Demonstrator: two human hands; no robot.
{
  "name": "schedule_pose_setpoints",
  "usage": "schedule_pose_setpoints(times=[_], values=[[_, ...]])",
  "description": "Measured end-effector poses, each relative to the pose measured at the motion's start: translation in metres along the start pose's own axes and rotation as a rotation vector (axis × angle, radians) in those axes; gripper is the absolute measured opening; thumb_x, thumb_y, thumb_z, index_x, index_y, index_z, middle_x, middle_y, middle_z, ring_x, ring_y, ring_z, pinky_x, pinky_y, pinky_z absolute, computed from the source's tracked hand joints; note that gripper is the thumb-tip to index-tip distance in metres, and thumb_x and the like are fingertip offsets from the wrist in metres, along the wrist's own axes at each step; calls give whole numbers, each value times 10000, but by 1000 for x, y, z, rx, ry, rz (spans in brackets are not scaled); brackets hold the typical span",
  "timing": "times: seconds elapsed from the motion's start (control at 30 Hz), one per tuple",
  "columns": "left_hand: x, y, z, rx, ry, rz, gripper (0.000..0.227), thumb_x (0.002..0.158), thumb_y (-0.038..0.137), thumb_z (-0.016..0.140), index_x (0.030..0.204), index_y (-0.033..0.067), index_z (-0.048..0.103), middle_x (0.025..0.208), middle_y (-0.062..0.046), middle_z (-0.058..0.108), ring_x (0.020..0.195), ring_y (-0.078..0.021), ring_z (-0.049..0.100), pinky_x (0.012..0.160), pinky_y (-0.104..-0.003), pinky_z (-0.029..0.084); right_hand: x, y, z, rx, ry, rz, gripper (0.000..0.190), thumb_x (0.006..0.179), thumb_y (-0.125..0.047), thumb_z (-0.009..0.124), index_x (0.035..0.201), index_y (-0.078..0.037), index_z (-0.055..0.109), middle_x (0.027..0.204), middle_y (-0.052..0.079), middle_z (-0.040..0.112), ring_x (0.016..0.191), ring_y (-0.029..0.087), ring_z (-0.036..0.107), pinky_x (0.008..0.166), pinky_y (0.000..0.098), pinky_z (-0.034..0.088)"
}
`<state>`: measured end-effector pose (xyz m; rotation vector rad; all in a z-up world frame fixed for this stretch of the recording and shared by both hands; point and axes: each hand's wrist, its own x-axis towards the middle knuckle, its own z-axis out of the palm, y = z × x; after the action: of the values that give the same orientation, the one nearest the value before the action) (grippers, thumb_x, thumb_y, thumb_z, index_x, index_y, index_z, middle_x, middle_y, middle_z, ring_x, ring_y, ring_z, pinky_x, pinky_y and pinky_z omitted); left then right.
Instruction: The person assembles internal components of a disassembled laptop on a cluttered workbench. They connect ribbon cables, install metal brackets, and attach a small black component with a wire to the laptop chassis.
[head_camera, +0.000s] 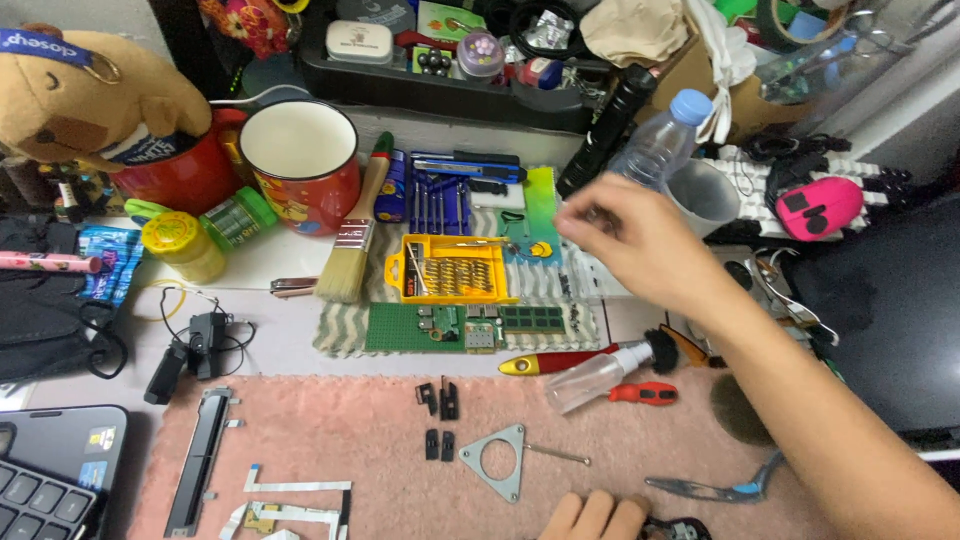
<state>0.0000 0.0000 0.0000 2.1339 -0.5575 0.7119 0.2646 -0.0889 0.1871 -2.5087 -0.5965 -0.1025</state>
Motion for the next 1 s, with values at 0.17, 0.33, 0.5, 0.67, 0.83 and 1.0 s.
schedule_pose_setpoints(times=[0.17,0.33,0.5,0.67,0.83,1.0], values=[[5,-14,-14,41,11,283,34,1047,207,756,1039,210,788,1223,-103,816,747,-281,540,560,-428,350,-126,-1,-5,710,16,411,187,1084,-169,773,1206,-32,809,882,31,704,725,116,558,668,275,427],[31,2,-57,-48,-169,310,165,1080,154,738,1039,67,871,1251,-184,763,847,-338,585,674,-475,402,-233,-7,4,1327,78,440,172,1061,-50,775,1194,58,793,1134,129,742,728,149,510,699,319,424],[46,7,-77,129,-392,401,153,1055,217,659,1004,113,759,1140,-146,717,877,-361,627,775,-526,469,-285,-40,1,1709,21,375,70,1109,-44,746,1171,-20,726,1040,92,532,762,136,481,684,319,348],[58,17,-88,244,-521,409,106,1014,234,660,1052,160,724,1094,-111,710,869,-361,651,758,-514,491,-319,-44,2,1669,92,400,55,1114,-63,742,1151,-25,728,1057,90,558,745,138,465,688,313,344],[62,21,-92,368,-564,482,70,996,208,665,1053,192,704,1028,-70,691,846,-341,668,747,-496,495,-339,-41,7,1662,144,369,74,1123,-73,729,1176,-22,730,1099,103,600,762,148,487,713,319,368],[63,25,-96,423,-538,536,144,1006,227,650,1118,159,709,1273,-157,752,917,-347,706,727,-457,586,-350,-31,17,1055,270,542,176,1110,-123,736,1231,0,771,937,51,631,789,162,585,742,285,485]])
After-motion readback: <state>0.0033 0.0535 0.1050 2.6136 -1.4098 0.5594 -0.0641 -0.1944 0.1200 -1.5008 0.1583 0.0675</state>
